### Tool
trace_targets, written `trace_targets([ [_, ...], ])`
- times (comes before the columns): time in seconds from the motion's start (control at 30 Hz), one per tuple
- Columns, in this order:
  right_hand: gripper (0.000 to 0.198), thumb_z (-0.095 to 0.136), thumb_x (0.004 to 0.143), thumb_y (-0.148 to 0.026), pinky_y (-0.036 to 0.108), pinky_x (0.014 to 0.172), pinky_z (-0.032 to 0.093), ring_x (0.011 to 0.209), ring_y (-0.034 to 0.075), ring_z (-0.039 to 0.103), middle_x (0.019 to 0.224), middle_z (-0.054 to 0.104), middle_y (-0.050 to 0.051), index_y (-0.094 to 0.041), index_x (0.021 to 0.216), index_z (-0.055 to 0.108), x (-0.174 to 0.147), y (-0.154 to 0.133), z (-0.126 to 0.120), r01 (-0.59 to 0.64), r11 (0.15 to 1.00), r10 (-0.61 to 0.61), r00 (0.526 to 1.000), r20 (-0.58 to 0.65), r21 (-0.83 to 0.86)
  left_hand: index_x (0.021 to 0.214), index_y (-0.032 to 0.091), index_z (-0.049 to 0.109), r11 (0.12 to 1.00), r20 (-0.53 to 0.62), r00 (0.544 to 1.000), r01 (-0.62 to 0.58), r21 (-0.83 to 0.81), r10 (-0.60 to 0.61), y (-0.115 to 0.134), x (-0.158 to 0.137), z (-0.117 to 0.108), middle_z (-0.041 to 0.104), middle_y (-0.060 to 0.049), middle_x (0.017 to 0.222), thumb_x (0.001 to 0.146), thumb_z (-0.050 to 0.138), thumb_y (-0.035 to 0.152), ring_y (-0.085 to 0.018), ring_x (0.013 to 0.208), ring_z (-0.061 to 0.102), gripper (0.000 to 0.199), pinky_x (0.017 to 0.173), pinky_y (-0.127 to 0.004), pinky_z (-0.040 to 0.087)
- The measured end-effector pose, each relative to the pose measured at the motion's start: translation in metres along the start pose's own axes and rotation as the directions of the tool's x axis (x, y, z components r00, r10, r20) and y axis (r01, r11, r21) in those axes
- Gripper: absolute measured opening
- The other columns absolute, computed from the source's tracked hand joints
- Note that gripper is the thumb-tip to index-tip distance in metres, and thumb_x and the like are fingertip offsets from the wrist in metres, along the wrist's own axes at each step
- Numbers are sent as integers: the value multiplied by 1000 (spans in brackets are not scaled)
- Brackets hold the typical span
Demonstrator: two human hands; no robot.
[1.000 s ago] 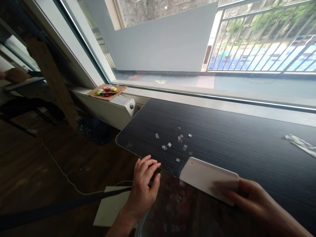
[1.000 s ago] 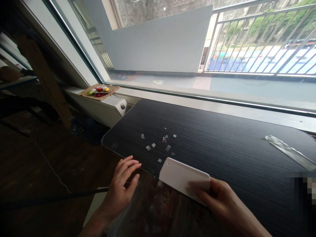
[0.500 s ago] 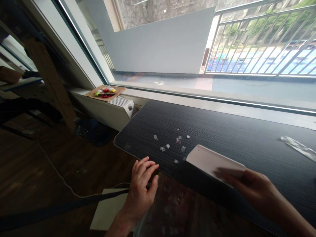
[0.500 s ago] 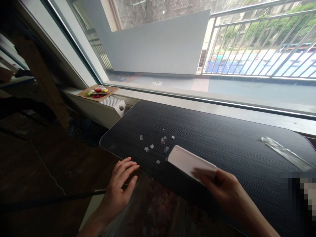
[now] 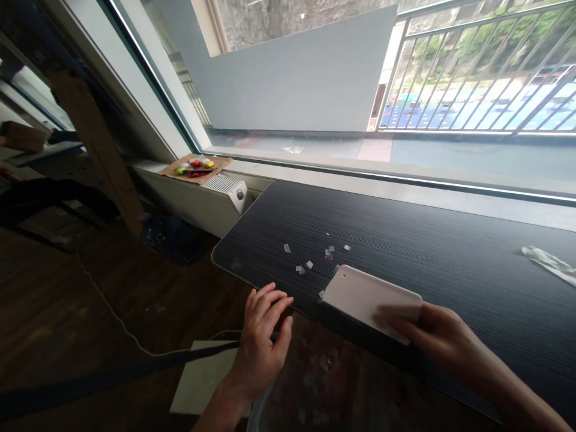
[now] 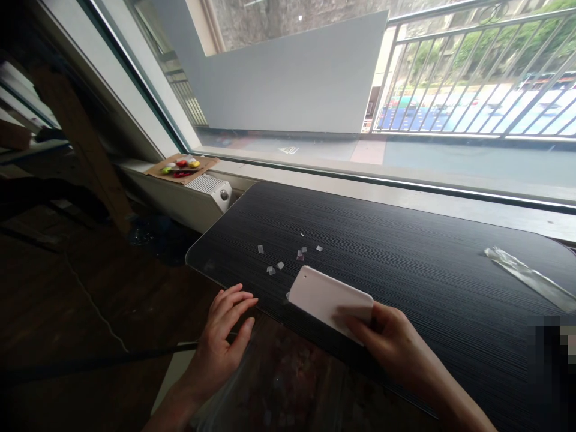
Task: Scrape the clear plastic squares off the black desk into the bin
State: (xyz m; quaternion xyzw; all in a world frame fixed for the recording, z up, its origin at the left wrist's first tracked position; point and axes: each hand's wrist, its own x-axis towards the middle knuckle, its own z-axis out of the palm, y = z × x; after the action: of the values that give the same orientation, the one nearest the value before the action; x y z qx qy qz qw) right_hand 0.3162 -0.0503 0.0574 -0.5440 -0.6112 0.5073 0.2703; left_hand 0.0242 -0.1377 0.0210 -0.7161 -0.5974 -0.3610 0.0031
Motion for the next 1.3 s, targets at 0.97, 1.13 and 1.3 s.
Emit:
trace_targets([
  [0.97,45,73,73,-56,40,72,62,84,34,76,93,83,10,-18,93,84,1,-15,-1,14,999,-8,983,184,-31,121,25,60,1000,-7,1000,9,14,-9,-2,-2,1,67,-6,115,94,51,13,-25,125,58,31,113,-57,40],
  [1.13,33,63,83,-45,29,59,58,71,26,75,76,82,5,-19,80,82,-8,-16,0,111,980,-69,967,245,-164,121,26,61,1000,-14,1000,25,7,-25,-4,-4,1,68,-6,115,94,52,15,-25,125,59,31,114,-57,40],
  [1.3,30,66,78,-45,30,57,57,67,25,74,74,81,4,-21,85,83,22,-32,-17,220,931,-236,972,-21,-291,120,26,62,1000,-22,999,28,-14,-29,-5,-3,0,68,-6,115,93,54,15,-25,124,60,30,114,-54,40],
])
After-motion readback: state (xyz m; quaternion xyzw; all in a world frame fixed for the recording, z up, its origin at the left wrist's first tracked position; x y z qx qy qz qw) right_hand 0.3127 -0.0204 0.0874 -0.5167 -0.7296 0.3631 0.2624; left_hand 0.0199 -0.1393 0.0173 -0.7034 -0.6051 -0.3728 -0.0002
